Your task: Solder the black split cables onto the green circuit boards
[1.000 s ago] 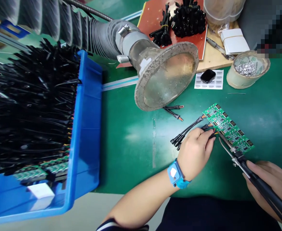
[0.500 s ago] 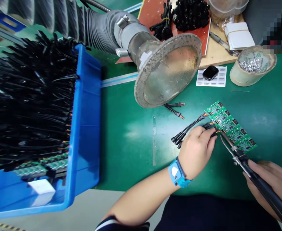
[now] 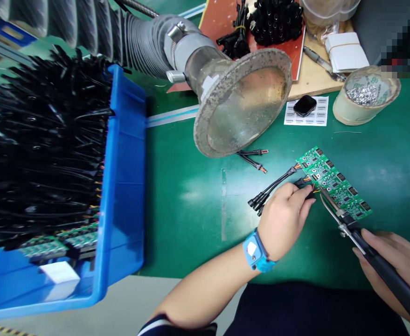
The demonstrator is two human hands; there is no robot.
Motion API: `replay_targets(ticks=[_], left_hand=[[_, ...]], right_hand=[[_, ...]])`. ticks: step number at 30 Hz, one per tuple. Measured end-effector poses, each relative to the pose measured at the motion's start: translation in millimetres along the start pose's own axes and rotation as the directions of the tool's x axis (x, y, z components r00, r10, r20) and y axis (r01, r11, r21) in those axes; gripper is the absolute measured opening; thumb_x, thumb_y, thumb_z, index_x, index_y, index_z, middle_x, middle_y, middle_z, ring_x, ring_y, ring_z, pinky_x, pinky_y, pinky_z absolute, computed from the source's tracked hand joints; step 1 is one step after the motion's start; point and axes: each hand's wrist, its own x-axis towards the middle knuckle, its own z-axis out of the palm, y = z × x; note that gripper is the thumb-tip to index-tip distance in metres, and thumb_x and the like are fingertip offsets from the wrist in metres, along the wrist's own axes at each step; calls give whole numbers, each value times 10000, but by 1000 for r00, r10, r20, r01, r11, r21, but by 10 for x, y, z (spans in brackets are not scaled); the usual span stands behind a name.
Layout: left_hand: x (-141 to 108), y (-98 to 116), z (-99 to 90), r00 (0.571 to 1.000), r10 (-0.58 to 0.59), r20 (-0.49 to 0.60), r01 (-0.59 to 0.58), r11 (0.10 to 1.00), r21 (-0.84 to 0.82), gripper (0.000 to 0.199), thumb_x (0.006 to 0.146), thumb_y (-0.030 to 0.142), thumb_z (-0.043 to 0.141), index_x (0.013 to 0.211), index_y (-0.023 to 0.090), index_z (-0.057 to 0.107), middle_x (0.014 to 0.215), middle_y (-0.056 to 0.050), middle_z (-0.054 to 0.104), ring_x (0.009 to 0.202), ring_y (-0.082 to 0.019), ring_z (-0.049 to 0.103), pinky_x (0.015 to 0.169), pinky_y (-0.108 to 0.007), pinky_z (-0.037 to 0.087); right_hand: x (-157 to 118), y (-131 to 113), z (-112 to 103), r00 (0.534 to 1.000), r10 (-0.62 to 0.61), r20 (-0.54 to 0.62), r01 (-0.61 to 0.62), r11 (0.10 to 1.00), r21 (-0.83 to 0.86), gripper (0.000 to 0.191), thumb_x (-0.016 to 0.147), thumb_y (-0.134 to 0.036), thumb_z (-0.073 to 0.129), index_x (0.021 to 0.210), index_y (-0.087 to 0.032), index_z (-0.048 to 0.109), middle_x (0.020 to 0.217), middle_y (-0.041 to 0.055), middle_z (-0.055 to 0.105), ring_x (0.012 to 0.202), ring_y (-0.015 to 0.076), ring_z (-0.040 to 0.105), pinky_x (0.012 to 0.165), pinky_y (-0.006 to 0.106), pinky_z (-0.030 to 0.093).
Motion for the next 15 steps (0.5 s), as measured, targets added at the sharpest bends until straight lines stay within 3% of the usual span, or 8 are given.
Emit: replay_targets(ticks=[3,15], left_hand=[[-3,-7,1,1000,17,3,-16,1000,-5,270,878,233,502,1104,109,584,824,-58,559,754,-145,548,686,-299,524],[-18,17,2,1000,8,16,-8,1000,-20,283,902,237,451,1129,107,560,842,-67,549,757,-140,540,702,-305,527]], right_hand=[[31,-14,13,993,-95,-70,90,993,-79,500,740,-46,647,1221,-110,526,918,42,631,750,175,599,668,297,522],[61,-51,20,994,-105,-17,104,994,-39,507,735,-28,641,1224,-68,514,929,58,628,790,193,590,689,317,501]])
